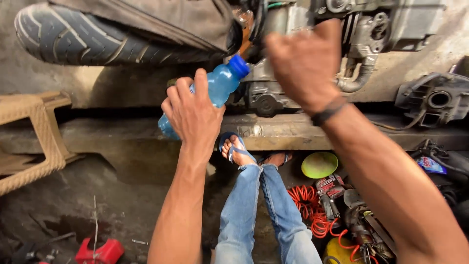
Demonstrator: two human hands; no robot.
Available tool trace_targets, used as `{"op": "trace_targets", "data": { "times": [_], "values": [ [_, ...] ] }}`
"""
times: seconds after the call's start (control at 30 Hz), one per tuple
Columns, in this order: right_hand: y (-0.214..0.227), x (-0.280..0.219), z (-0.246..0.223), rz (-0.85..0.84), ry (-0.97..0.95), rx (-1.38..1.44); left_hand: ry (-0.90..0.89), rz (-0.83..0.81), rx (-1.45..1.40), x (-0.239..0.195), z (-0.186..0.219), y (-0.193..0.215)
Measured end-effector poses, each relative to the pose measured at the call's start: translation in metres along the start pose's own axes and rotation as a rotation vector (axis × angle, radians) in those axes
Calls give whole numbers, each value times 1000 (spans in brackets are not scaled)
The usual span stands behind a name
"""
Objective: The person pours a liquid from a blue plastic bottle onto a motorcycle engine and uses a wooden stick to scrub and clean various parts of the engine.
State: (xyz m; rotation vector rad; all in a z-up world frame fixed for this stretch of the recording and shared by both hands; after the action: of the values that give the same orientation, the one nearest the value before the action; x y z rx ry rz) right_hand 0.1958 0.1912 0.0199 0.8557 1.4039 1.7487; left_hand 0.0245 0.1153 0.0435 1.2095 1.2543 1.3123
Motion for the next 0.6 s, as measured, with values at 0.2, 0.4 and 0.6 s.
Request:
{"op": "trace_targets", "data": {
  "times": [0.2,0.4,0.6],
  "values": [
    [-15,-15,-2,-89,14,119,-121,16,113,5,3,8],
    [2,-30,31,-31,-24,103,-246,169,191,10,22,31],
    [-22,-45,67,-106,-219,99,-297,241,229,18,35,40]
  ]
}}
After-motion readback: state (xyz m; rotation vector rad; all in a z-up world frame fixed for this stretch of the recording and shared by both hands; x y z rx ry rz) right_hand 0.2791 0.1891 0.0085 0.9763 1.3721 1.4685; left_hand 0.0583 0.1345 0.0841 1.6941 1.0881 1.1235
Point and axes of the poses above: each hand's wrist, its own x-axis towards the middle knuckle, its own y-axis out of the back of the hand, z = x × y, the point moved 10 cm from there along x, towards the middle knuckle, and after that the axes turned 8 degrees about z, right-handed, at the moved point
